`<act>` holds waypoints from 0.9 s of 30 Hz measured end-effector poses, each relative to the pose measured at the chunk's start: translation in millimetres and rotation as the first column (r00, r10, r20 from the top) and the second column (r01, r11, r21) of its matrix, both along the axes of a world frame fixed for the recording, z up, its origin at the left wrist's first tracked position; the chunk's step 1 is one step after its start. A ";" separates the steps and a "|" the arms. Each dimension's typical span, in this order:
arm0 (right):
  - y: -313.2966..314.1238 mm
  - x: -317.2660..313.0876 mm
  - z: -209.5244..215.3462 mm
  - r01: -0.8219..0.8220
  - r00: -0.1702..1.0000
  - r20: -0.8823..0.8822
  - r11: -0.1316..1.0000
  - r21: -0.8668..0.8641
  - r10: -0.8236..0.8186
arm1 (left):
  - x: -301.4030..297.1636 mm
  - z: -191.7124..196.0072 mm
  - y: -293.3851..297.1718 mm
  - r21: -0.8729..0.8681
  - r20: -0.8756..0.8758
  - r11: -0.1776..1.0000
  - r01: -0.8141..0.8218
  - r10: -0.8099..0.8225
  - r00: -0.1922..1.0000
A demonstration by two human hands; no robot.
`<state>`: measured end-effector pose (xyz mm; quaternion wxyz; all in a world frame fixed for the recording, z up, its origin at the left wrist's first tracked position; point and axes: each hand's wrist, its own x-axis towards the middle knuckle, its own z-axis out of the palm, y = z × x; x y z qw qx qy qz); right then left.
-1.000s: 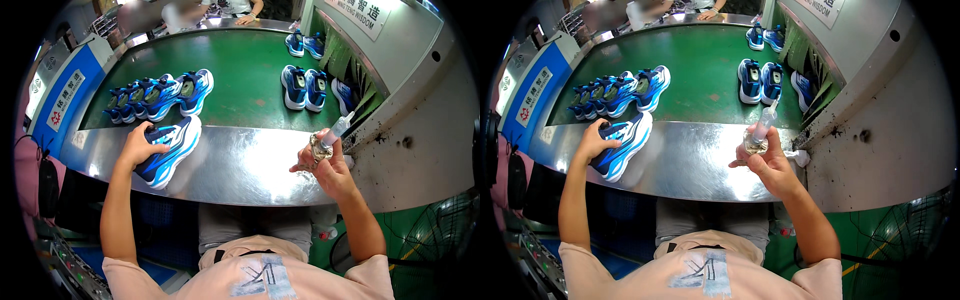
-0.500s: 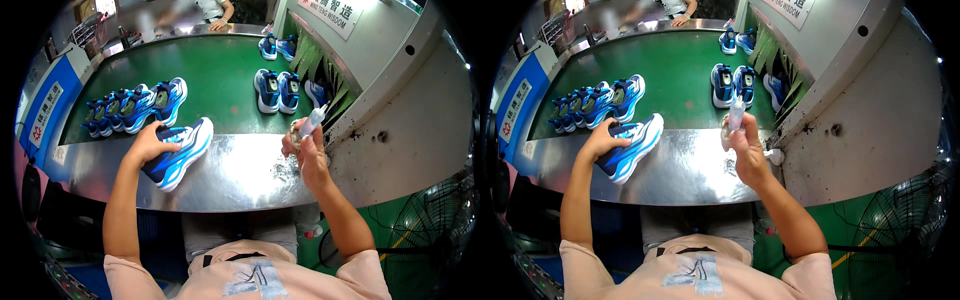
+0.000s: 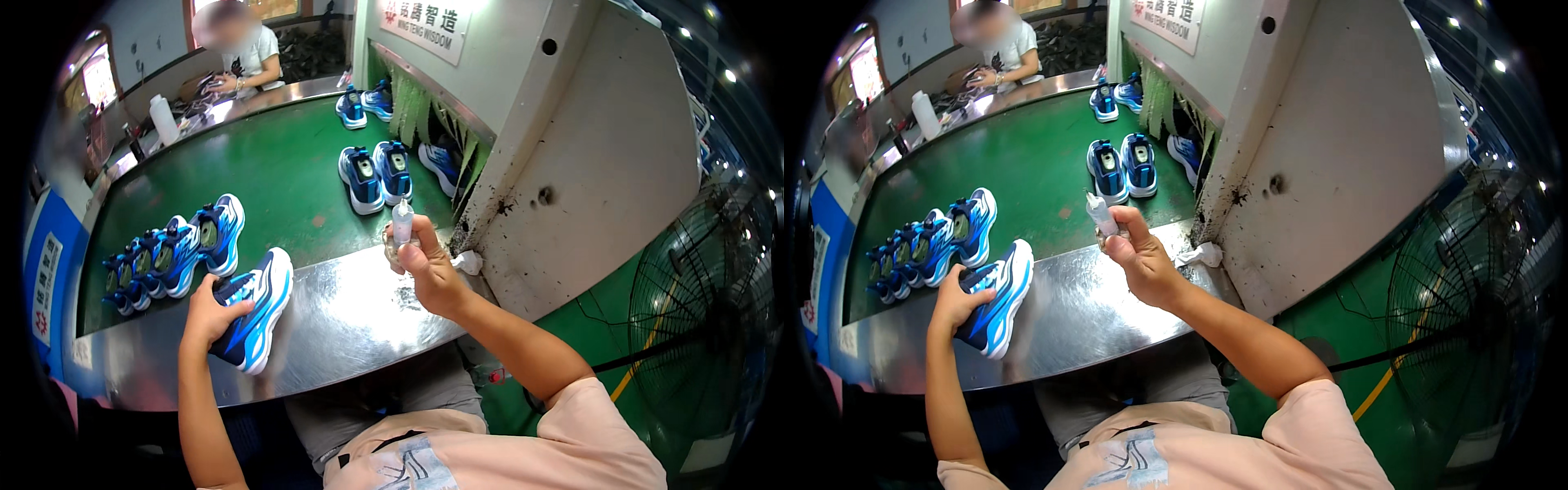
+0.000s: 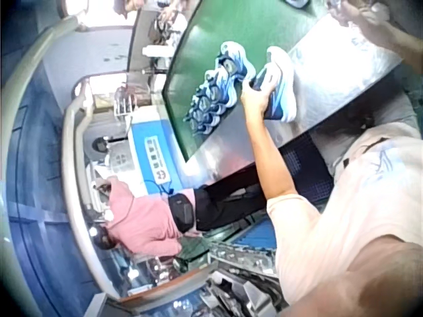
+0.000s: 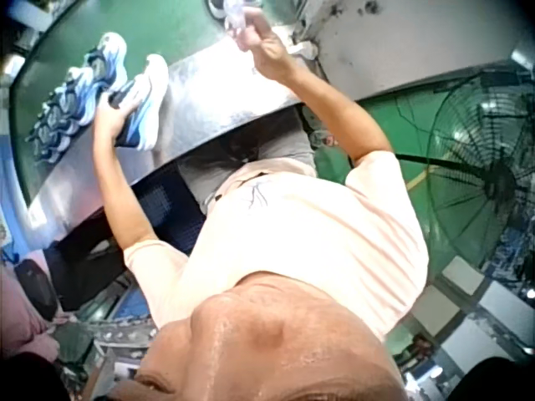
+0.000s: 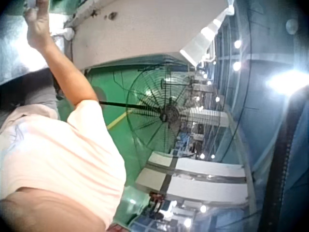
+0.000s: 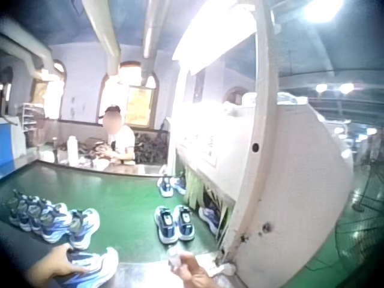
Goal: The person uses a syringe to apply glue to the seams of blue and white sneakers on a factory assembly line. They handle the shoes one at a time, applying the adhesive to the side and heel areas, then placing the finished shoes on a metal table. The person also refills the syringe from a larger container during the process.
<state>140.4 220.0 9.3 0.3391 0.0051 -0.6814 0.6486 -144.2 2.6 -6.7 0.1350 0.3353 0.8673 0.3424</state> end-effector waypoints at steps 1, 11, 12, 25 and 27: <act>1.4 1.9 -0.7 0.024 1.000 -0.005 1.000 0.005 -0.024 | 4.1 6.5 3.8 -0.019 -0.028 0.999 0.033 -0.034 0.999; 5.9 9.9 -10.6 0.026 0.999 0.032 1.000 0.000 -0.026 | 42.5 8.6 4.3 -0.132 -0.459 0.974 0.182 -0.223 0.860; 4.9 12.7 -13.5 0.019 0.999 0.042 1.000 -0.011 -0.019 | 43.4 6.2 4.3 -0.129 -0.462 0.974 0.186 -0.225 0.858; 22.2 114.6 -19.1 0.105 0.490 0.736 0.870 0.483 -0.467 | 47.0 1.8 8.4 -0.103 -0.474 0.978 0.179 -0.207 0.856; 24.2 127.3 -18.9 0.106 0.434 0.740 0.845 0.525 -0.514 | 44.2 -1.8 9.0 -0.103 -0.446 0.982 0.161 -0.190 0.874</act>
